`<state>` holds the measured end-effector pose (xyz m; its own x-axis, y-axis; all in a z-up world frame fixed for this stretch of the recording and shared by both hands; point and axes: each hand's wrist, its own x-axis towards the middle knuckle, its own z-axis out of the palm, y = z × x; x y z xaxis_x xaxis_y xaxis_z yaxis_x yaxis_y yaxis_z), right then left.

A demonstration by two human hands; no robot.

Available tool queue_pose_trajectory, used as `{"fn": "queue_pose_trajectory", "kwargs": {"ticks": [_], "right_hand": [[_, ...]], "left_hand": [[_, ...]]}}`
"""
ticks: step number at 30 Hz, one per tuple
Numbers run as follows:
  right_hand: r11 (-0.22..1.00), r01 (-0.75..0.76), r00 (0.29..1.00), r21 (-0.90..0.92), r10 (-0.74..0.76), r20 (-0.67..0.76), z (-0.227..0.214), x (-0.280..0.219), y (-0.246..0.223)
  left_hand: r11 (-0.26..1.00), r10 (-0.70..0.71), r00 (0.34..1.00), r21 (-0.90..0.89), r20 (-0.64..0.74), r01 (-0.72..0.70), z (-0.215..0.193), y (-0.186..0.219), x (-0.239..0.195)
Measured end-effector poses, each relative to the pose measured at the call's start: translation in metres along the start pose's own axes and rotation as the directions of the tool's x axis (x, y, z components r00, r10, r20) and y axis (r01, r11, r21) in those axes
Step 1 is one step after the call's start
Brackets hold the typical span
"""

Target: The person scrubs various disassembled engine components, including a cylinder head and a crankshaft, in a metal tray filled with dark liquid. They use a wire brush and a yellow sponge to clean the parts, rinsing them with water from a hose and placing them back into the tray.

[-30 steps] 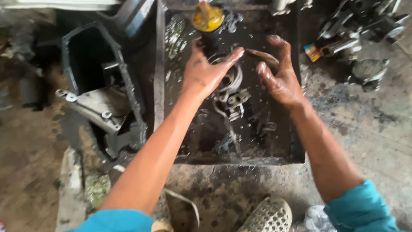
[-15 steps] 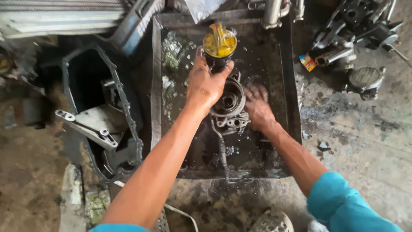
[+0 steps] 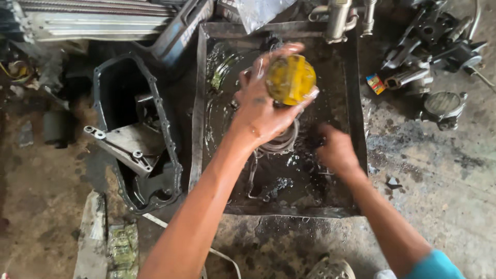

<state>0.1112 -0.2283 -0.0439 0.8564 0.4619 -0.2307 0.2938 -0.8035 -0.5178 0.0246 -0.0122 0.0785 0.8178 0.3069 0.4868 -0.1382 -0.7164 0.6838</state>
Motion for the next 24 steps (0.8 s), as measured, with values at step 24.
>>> {"fn": "queue_pose_trajectory", "kwargs": {"ticks": [24], "right_hand": [[0.666, 0.618, 0.518, -0.419, -0.745, -0.42, -0.133, -0.042, -0.152]], "left_hand": [[0.994, -0.076, 0.992, 0.069, -0.1, 0.083, 0.091, 0.005, 0.013]]}}
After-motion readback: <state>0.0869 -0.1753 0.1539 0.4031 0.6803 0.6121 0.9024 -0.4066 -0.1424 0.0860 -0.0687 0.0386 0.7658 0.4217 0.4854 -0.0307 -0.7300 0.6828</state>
